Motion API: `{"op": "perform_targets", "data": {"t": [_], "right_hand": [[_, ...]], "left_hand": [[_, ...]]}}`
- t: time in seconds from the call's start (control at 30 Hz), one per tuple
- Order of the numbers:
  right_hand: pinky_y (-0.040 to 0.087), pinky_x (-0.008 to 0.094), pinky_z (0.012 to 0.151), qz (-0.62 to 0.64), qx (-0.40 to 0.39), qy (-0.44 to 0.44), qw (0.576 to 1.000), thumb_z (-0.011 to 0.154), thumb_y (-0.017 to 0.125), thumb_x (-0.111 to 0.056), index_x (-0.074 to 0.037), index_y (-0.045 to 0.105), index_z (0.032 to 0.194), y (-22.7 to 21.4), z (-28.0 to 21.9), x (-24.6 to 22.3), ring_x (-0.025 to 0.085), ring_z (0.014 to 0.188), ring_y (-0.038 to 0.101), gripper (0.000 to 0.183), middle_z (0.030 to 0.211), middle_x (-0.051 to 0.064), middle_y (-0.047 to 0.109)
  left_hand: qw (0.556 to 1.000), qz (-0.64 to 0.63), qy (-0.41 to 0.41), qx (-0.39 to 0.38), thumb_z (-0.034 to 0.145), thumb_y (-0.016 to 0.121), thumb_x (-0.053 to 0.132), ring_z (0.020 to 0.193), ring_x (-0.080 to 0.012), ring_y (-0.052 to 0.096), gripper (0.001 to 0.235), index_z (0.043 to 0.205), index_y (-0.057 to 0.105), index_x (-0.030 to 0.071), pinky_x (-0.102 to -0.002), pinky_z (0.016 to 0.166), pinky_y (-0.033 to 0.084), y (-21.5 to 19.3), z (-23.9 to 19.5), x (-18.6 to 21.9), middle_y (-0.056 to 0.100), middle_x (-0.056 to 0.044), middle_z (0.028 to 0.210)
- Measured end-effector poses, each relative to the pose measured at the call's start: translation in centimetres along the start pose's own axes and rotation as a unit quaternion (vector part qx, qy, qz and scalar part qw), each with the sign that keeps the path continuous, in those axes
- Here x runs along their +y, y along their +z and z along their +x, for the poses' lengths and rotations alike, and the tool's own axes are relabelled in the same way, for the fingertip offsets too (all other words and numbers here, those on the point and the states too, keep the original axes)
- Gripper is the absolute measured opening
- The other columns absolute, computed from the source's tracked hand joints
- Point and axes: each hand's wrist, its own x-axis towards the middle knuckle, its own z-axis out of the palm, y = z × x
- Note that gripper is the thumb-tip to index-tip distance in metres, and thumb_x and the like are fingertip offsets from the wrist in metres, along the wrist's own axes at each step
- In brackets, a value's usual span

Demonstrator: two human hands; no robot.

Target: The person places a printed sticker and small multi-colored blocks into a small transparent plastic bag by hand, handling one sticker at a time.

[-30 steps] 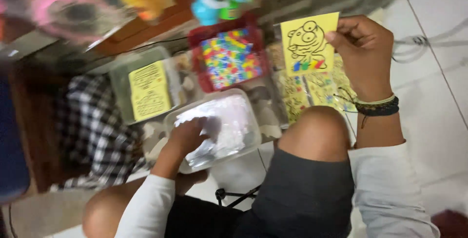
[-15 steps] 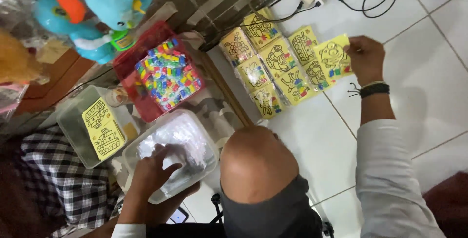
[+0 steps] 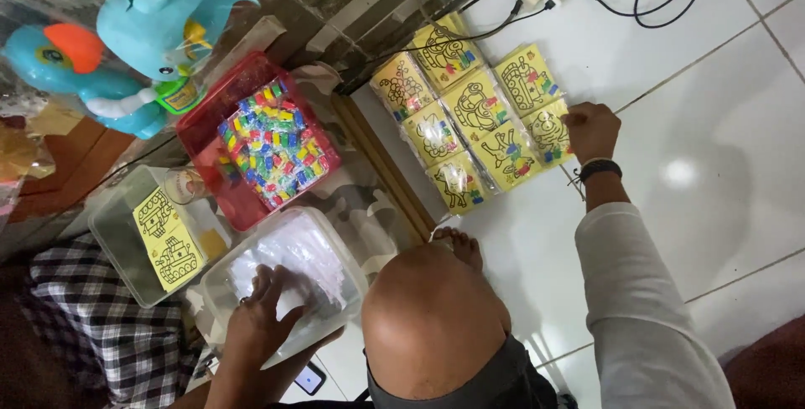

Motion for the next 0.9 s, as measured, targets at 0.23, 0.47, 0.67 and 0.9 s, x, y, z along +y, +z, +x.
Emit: {"op": "perform_targets", "data": {"t": [0.23,0.47,0.67,0.9], "right_hand": [[0.055,0.042,0.087,-0.121,0.102,-0.12,0.98,0.088,0.071,-0.002,0.001,0.078,0.109,1.8,-1.2,1.1,0.032,0.096,0.069,0.023,0.109,0.015,0.078],[0.053,0.042,0.091,0.029,0.036,0.023,0.999,0.099,0.064,-0.012,0.004,0.064,0.133,-2.0,-4.5,-1.7,0.035,0.106,0.066,0.038,0.122,0.023,0.069],[0.059,0.043,0.08,0.211,0.003,0.046,0.976,0.103,0.072,-0.007,-0.008,0.071,0.126,-4.0,-10.2,-2.9,0.033,0.098,0.07,0.024,0.11,0.021,0.071],[0.058,0.038,0.087,0.241,-0.054,0.001,0.969,0.115,0.069,-0.01,-0.002,0.066,0.131,-10.0,-13.7,-15.3,0.024,0.104,0.067,0.019,0.124,0.02,0.067]], "left_hand": [[0.995,-0.044,-0.004,0.093,0.065,0.088,0.03,0.091,-0.0384,0.076,0.079,0.135,0.061,0.007,-0.045,0.07,0.064,-1.6,-0.4,3.3,0.058,-0.017,0.143],[0.984,-0.075,-0.024,0.16,0.068,0.088,0.024,0.092,-0.034,0.07,0.069,0.131,0.063,0.014,-0.044,0.074,0.06,0.1,0.4,0.7,0.064,-0.013,0.133],[0.965,-0.221,-0.063,0.13,0.071,0.089,0.016,0.108,-0.0476,0.068,0.072,0.137,0.059,0.01,-0.061,0.091,0.055,3.1,1.3,-2.7,0.064,-0.019,0.12],[0.98,-0.12,-0.076,0.139,0.074,0.086,0.043,0.111,-0.0209,0.064,0.041,0.11,0.071,0.033,-0.058,0.102,0.041,5.6,2.4,-3.6,0.068,0.009,0.11]]}}
